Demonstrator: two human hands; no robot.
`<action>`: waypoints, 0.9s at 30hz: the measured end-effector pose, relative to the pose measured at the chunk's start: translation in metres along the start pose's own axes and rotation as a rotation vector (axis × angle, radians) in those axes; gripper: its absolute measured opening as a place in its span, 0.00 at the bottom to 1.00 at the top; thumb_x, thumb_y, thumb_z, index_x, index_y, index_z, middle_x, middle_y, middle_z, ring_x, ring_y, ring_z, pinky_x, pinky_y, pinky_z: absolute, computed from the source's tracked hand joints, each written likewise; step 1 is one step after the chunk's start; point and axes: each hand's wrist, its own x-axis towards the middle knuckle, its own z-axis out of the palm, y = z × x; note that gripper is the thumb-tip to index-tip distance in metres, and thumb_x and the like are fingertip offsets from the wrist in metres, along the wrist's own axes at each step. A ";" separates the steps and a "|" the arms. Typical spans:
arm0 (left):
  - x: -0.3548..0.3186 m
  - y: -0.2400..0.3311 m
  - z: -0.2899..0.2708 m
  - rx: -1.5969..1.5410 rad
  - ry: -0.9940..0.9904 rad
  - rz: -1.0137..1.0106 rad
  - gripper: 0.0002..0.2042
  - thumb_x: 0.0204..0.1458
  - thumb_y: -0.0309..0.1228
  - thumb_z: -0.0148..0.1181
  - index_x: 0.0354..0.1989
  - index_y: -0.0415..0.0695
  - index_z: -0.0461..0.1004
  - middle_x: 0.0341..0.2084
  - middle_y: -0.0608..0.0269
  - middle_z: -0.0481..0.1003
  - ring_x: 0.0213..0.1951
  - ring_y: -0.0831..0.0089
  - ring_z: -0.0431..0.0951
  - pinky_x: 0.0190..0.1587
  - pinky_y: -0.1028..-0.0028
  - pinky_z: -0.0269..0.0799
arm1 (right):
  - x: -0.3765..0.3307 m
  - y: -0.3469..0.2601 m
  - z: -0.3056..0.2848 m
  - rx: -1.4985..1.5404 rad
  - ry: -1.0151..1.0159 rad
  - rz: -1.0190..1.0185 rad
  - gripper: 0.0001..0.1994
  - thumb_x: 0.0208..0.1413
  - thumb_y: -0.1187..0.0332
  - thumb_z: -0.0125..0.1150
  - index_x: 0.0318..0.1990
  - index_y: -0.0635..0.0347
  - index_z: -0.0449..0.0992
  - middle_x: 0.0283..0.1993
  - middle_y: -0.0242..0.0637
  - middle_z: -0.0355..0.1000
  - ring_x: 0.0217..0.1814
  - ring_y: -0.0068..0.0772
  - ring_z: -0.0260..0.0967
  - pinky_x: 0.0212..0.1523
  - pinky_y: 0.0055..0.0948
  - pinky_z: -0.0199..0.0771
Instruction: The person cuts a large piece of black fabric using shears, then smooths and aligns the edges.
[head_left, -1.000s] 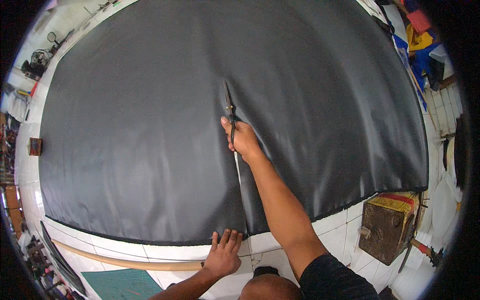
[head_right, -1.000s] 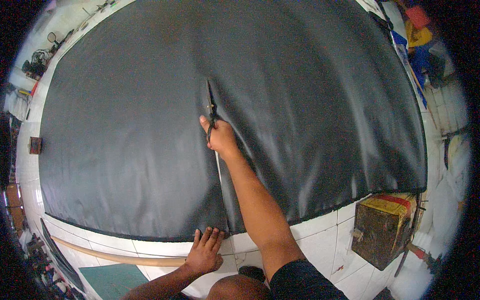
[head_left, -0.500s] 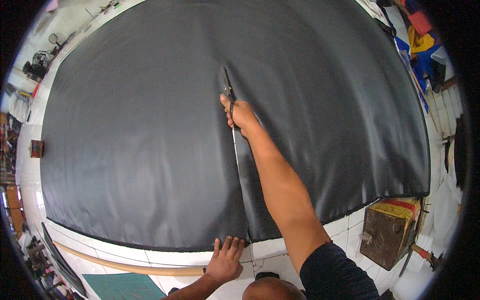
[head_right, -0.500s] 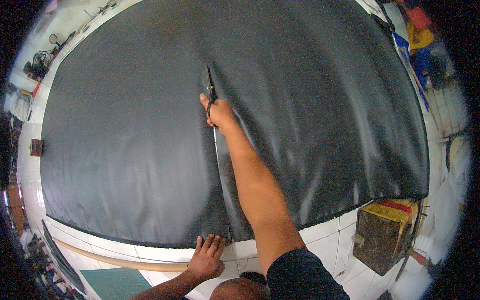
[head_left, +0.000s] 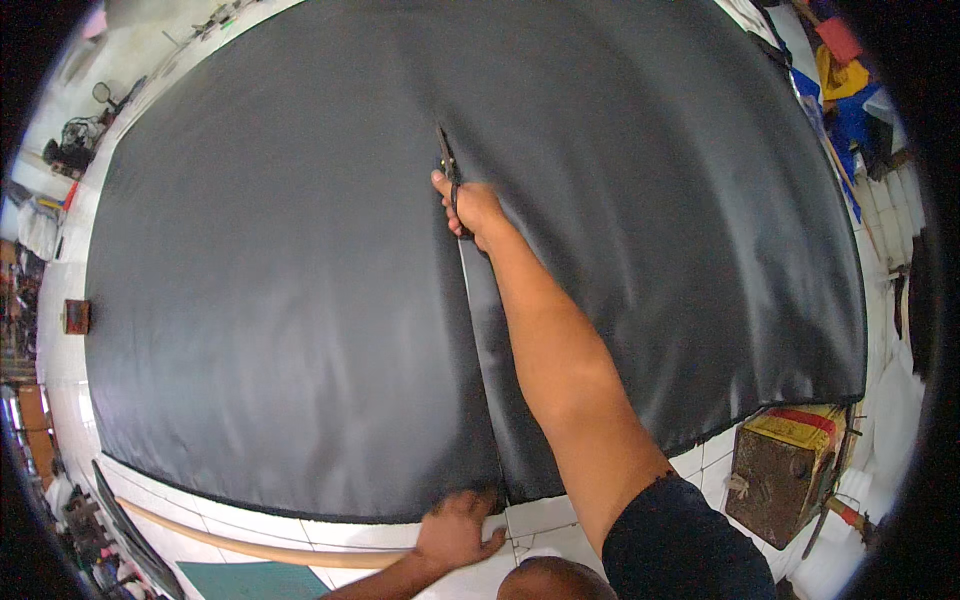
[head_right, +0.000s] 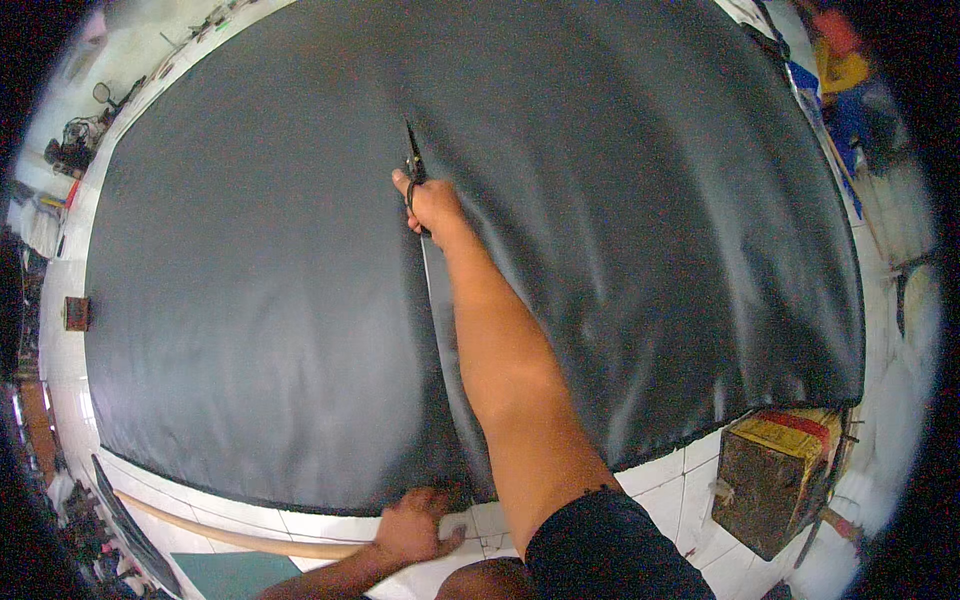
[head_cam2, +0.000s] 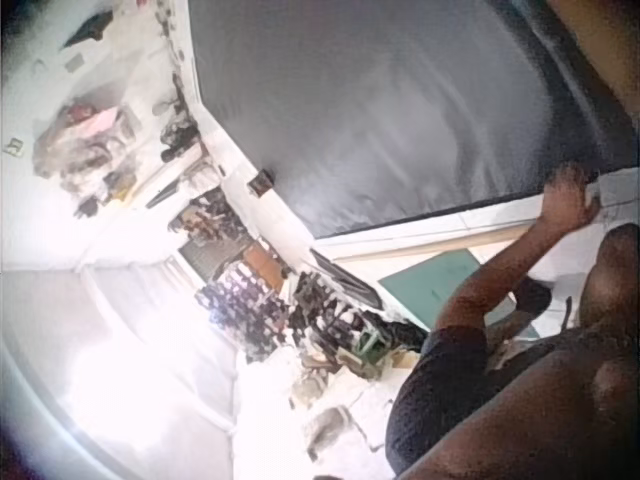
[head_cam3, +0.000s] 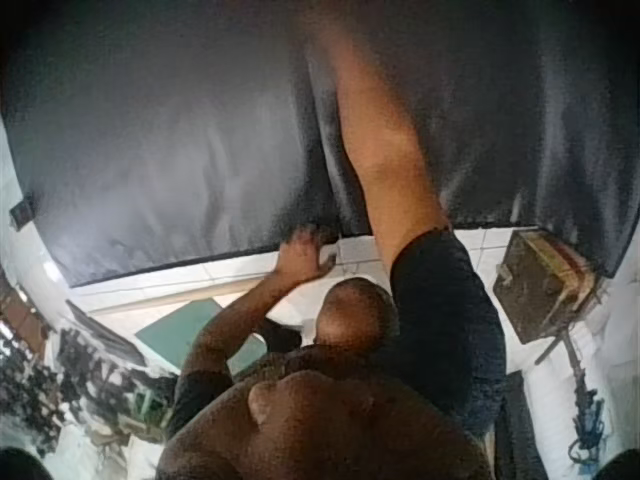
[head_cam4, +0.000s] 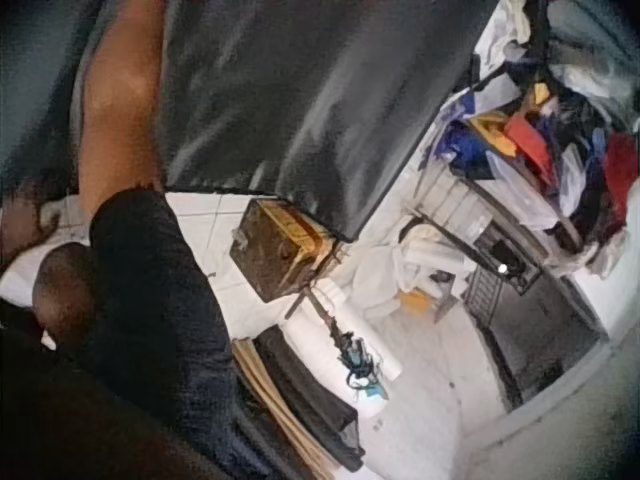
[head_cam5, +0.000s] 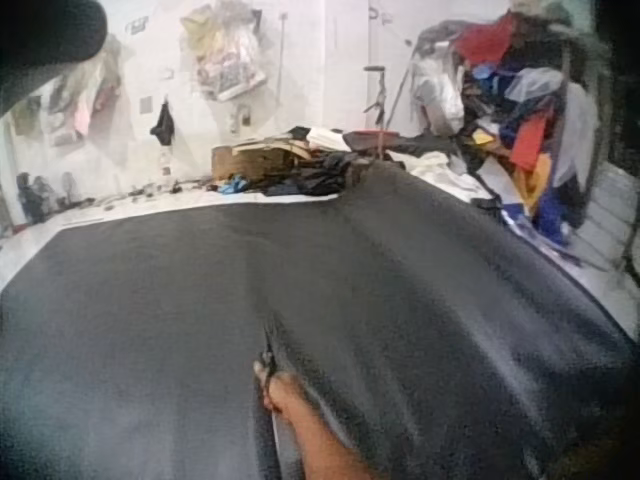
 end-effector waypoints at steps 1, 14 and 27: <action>0.015 -0.002 -0.021 -0.063 0.115 -0.042 0.30 0.47 0.45 0.61 0.55 0.37 0.67 0.49 0.44 0.69 0.52 0.49 0.71 0.53 0.55 0.69 | 0.001 -0.001 0.000 0.028 -0.016 0.016 0.24 0.54 0.45 0.64 0.23 0.57 0.69 0.17 0.29 0.63 0.16 0.23 0.61 0.17 0.25 0.61; 0.232 -0.062 -0.186 0.292 0.955 -0.077 0.43 0.51 0.57 0.53 0.69 0.40 0.53 0.70 0.42 0.47 0.72 0.46 0.42 0.70 0.47 0.33 | 0.007 0.000 0.001 -0.013 -0.028 0.054 0.24 0.55 0.44 0.62 0.25 0.57 0.70 0.18 0.28 0.63 0.16 0.21 0.60 0.18 0.24 0.59; 0.230 -0.058 -0.193 0.145 0.835 -0.110 0.43 0.45 0.57 0.60 0.66 0.41 0.59 0.67 0.39 0.53 0.70 0.43 0.47 0.68 0.41 0.37 | -0.012 -0.011 -0.007 -0.069 -0.136 0.160 0.23 0.62 0.44 0.52 0.29 0.56 0.68 0.20 0.29 0.62 0.23 0.22 0.60 0.26 0.24 0.60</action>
